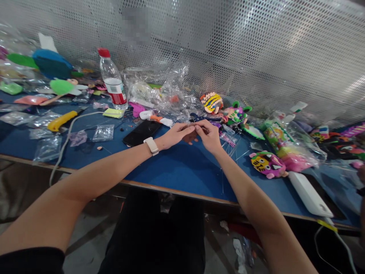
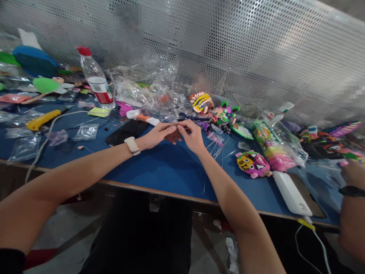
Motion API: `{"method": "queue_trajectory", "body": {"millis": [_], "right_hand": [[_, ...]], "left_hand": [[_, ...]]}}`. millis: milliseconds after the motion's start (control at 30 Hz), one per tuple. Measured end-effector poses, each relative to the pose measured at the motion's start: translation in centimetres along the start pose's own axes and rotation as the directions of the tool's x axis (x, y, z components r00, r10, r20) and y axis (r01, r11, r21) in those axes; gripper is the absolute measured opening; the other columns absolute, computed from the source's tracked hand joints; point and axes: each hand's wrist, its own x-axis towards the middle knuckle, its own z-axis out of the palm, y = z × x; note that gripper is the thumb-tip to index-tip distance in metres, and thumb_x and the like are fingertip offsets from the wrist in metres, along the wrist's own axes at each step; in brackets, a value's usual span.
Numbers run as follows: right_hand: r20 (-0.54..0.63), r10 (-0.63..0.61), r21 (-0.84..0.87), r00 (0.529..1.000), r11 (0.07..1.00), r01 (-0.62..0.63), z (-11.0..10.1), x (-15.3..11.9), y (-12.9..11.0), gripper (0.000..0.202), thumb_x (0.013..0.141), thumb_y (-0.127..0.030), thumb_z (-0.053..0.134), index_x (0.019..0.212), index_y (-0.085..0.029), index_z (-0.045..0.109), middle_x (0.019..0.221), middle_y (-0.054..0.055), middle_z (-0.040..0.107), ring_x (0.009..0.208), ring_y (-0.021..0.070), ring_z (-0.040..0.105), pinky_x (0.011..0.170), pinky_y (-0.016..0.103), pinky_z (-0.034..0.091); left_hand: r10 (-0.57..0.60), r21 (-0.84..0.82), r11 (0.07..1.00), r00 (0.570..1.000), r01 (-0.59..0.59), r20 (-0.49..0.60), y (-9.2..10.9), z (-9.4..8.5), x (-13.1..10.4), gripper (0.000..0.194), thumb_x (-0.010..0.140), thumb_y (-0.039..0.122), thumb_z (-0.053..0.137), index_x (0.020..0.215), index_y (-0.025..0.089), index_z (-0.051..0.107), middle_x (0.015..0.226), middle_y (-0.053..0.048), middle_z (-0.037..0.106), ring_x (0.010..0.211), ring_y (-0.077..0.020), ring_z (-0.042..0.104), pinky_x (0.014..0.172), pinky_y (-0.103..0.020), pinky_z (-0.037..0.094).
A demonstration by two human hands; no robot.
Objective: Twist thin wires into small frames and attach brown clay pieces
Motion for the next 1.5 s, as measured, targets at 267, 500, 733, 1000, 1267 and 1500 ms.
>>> {"method": "queue_trajectory", "body": {"millis": [267,500,733,1000,1267,1500], "right_hand": [[-0.007,0.002,0.010,1.000,1.000,-0.002,0.0,-0.1,0.1,0.049,0.101,-0.075,0.071,0.105,-0.028,0.084,0.105,0.007,0.079,0.092,0.0227,0.076,0.074,0.038,0.065],[0.004,-0.011,-0.019,1.000,1.000,0.011,-0.1,0.0,0.0,0.044,0.103,-0.072,0.072,0.107,-0.029,0.084,0.107,0.007,0.078,0.097,0.0243,0.075,0.078,0.039,0.065],[0.055,-0.045,-0.014,0.997,0.999,0.046,-0.7,0.0,0.0,0.043,0.109,-0.067,0.063,0.112,-0.030,0.085,0.109,0.008,0.079,0.098,0.0264,0.075,0.082,0.043,0.065],[0.078,-0.064,0.089,0.995,0.994,0.057,-1.0,0.0,0.6,0.037,0.100,-0.066,0.078,0.113,-0.033,0.086,0.115,0.006,0.079,0.103,0.0254,0.076,0.083,0.043,0.067],[0.049,0.025,0.112,0.998,0.993,-0.030,-0.7,0.1,0.0,0.046,0.087,-0.074,0.087,0.104,-0.031,0.086,0.106,0.005,0.079,0.095,0.0238,0.075,0.077,0.040,0.067],[0.042,0.033,0.080,0.999,0.996,-0.036,-0.7,0.1,-0.7,0.052,0.092,-0.080,0.078,0.096,-0.028,0.085,0.102,0.007,0.081,0.093,0.0248,0.076,0.075,0.040,0.065]], "left_hand": [[0.051,0.096,0.994,0.999,-0.050,-0.007,0.1,0.2,0.1,0.063,0.105,0.077,0.061,0.100,0.015,0.071,0.094,-0.011,0.081,0.080,-0.0168,0.078,0.078,-0.032,0.069],[0.072,0.081,0.994,0.997,-0.072,-0.008,0.1,0.2,0.1,0.064,0.104,0.078,0.061,0.101,0.015,0.071,0.095,-0.012,0.081,0.081,-0.0185,0.079,0.078,-0.035,0.071],[0.097,0.139,0.986,0.995,-0.093,-0.019,0.6,0.1,-0.1,0.054,0.104,0.067,0.071,0.102,0.013,0.074,0.086,-0.010,0.079,0.081,-0.0181,0.078,0.074,-0.033,0.070],[0.086,0.100,0.992,0.995,-0.081,-0.055,1.0,0.2,-0.2,0.051,0.103,0.063,0.075,0.093,0.014,0.073,0.082,-0.009,0.079,0.076,-0.0165,0.077,0.074,-0.032,0.069],[0.062,0.089,0.995,0.994,-0.054,-0.091,1.1,0.3,-0.3,0.050,0.099,0.063,0.081,0.096,0.013,0.076,0.085,-0.010,0.081,0.080,-0.0168,0.079,0.075,-0.031,0.070],[0.040,0.086,0.996,0.999,-0.037,-0.031,0.9,0.3,-0.2,0.054,0.097,0.067,0.080,0.095,0.013,0.074,0.085,-0.010,0.079,0.093,-0.0230,0.084,0.076,-0.033,0.071]]}}
